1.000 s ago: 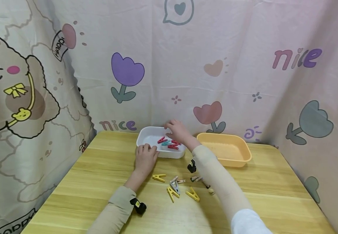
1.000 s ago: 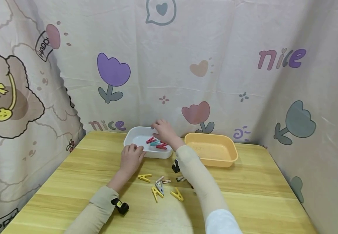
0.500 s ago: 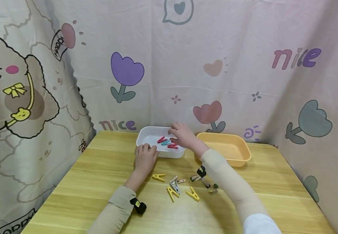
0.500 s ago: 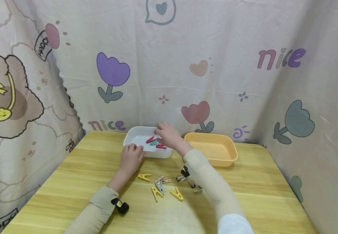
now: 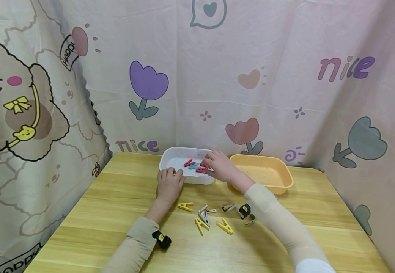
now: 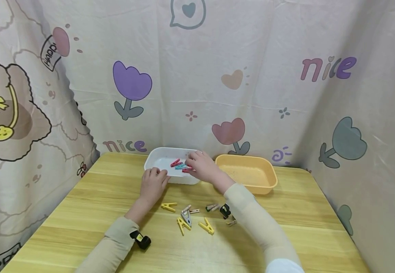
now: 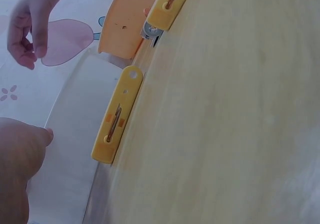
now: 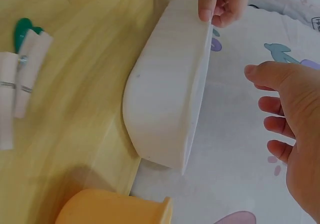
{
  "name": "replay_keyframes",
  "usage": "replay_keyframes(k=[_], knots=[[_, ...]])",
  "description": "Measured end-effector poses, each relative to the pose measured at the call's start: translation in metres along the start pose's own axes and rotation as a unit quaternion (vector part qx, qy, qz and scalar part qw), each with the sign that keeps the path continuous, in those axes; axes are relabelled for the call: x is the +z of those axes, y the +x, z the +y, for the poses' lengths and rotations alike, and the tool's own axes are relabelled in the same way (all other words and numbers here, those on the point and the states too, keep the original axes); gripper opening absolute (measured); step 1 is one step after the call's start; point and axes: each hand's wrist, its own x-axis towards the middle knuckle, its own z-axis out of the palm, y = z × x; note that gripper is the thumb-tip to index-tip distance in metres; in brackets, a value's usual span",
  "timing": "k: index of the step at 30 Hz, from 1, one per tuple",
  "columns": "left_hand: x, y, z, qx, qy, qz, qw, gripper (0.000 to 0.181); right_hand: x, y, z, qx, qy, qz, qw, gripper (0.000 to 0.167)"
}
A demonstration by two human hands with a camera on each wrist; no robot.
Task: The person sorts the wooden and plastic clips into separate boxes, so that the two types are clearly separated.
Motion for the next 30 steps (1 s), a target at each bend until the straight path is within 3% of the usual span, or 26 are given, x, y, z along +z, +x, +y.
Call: replay_keyframes(k=[5,11,17,30], knots=[[0.001,-0.001,-0.001,-0.002,0.004,-0.003,1.0,0.021,0.0,-0.012,-0.002,-0.017,-0.001,0.017,0.9997,0.021],[0.0,-0.001,-0.001,-0.005,0.002,-0.005,1.0,0.021,0.003,-0.03,-0.005,-0.011,-0.003,0.006,0.9999,0.023],[0.0,-0.001,-0.001,-0.005,0.0,-0.007,1.0,0.022,0.006,-0.046,-0.007,-0.019,0.002,0.03,0.9994,0.023],[-0.002,0.001,0.001,-0.009,-0.004,-0.024,0.9997,0.023,0.007,-0.084,-0.018,-0.018,0.015,0.019,0.9995,0.024]])
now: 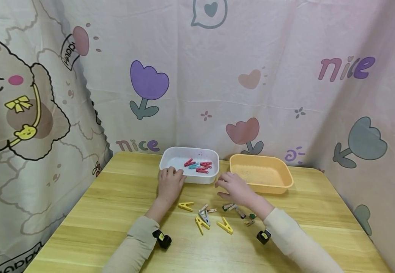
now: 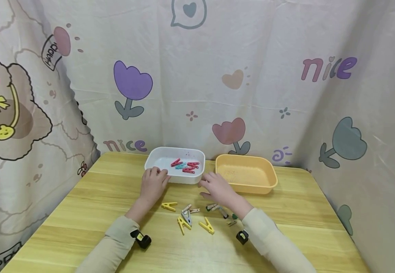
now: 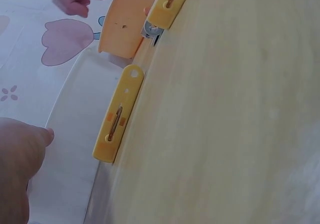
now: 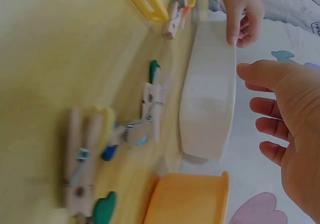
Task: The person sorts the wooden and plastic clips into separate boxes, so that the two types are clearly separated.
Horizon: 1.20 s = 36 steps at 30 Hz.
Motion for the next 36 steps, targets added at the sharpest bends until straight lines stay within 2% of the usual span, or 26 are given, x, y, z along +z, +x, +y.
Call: replay_keyframes(k=[11,23,30,36], knots=[[0.001,-0.001,0.001,-0.004,0.003,-0.008,1.0,0.023,-0.002,-0.024,-0.01,0.013,0.026,-0.026,0.9992,0.025],[0.002,0.0,0.001,-0.005,0.006,-0.005,1.0,0.024,0.003,-0.046,-0.016,-0.027,0.035,-0.002,0.999,0.028],[0.002,0.0,0.0,-0.004,0.01,0.003,0.9999,0.024,0.003,-0.057,-0.02,-0.011,0.046,-0.034,0.9983,0.032],[0.002,0.0,0.0,-0.004,0.007,0.003,1.0,0.024,0.002,-0.065,-0.022,-0.015,0.039,-0.073,0.9965,0.048]])
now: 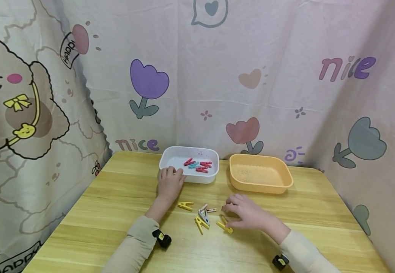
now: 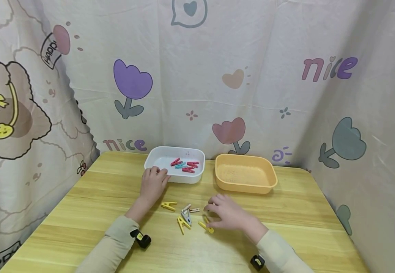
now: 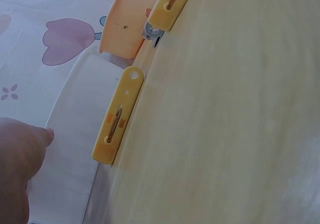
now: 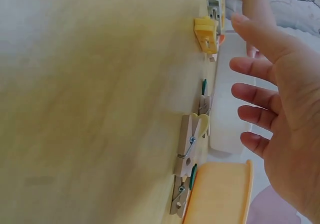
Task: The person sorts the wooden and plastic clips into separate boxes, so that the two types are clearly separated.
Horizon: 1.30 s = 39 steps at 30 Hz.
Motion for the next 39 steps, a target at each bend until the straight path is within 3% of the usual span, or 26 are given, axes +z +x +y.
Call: replay_keyframes(k=[4,8,12,20,26,34,39], knots=[[0.001,0.0,0.0,0.0,0.003,-0.004,1.0,0.025,-0.002,-0.003,-0.003,0.011,0.004,-0.042,0.999,0.06],[0.002,0.0,-0.001,0.008,0.002,0.013,0.9999,0.024,-0.002,-0.006,-0.005,0.013,0.006,-0.064,0.9978,0.067],[0.004,-0.001,-0.002,0.013,-0.001,0.025,0.9996,0.023,0.001,-0.009,-0.004,0.002,0.006,-0.062,0.9981,0.07],[0.002,0.0,-0.001,0.005,0.003,0.007,1.0,0.024,0.003,-0.012,-0.004,-0.001,0.002,-0.068,0.9977,0.069],[0.003,0.0,-0.001,0.011,0.006,0.023,0.9996,0.023,0.003,-0.012,-0.004,0.0,0.01,-0.071,0.9974,0.068],[0.004,0.0,-0.001,0.008,0.002,0.011,0.9999,0.024,0.004,-0.011,-0.004,0.021,0.019,-0.087,0.9958,0.065],[0.007,-0.001,-0.003,0.016,-0.004,0.034,0.9993,0.021,0.005,-0.009,-0.004,0.023,0.012,-0.089,0.9957,0.063]])
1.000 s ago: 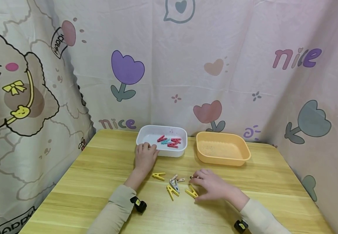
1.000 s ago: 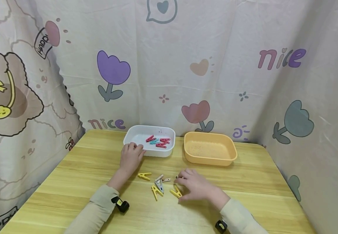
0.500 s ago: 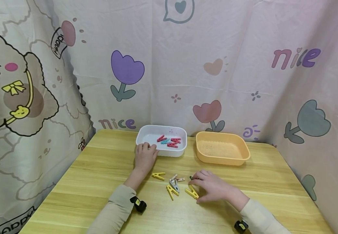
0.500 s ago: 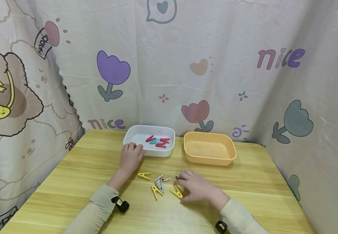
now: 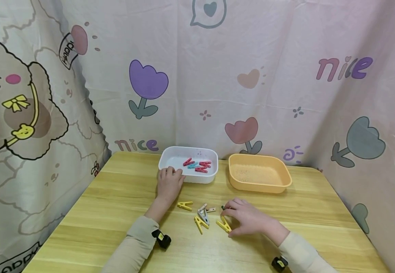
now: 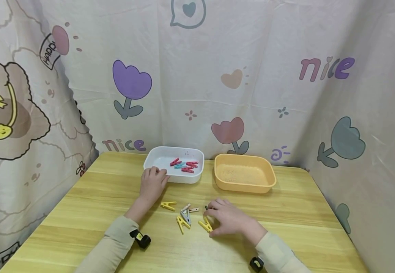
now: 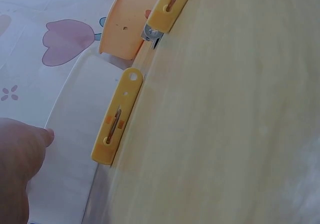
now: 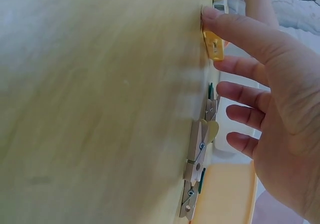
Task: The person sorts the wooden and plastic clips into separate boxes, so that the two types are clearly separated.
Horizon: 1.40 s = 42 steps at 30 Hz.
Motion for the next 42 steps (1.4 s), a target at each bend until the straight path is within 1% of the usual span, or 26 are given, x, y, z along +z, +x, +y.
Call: replay_keyframes(k=[3,6,14,22,30,34,36,38,42], knots=[[0.001,-0.001,0.0,0.006,-0.001,0.014,0.9999,0.02,0.0,0.001,0.0,-0.005,-0.004,0.008,0.9999,0.064],[0.001,-0.001,0.0,0.007,-0.001,0.015,0.9999,0.02,0.0,0.003,-0.001,-0.008,-0.007,0.016,0.9998,0.065],[0.0,0.0,0.001,-0.002,0.0,-0.01,0.9999,0.021,-0.003,0.008,-0.001,0.004,0.008,0.024,0.9997,0.067],[-0.001,0.001,0.001,-0.003,0.008,-0.024,0.9997,0.023,-0.009,0.015,0.002,0.011,0.008,0.044,0.9989,0.066],[-0.004,0.002,-0.001,-0.001,0.017,-0.042,0.999,0.023,-0.018,0.02,0.007,0.003,0.002,0.065,0.9978,0.061],[-0.006,0.003,-0.002,-0.003,0.013,-0.052,0.9986,0.023,-0.02,0.023,0.012,-0.003,-0.006,0.079,0.9969,0.062],[-0.008,0.004,-0.002,-0.005,0.013,-0.062,0.998,0.023,-0.022,0.024,0.014,-0.006,-0.01,0.085,0.9963,0.062],[-0.009,0.005,-0.003,-0.003,0.012,-0.063,0.9979,0.023,-0.025,0.025,0.015,-0.004,-0.011,0.086,0.9962,0.063],[-0.009,0.007,-0.004,0.004,0.009,-0.056,0.9984,0.022,-0.03,0.028,0.017,0.007,0.0,0.081,0.9967,0.062]])
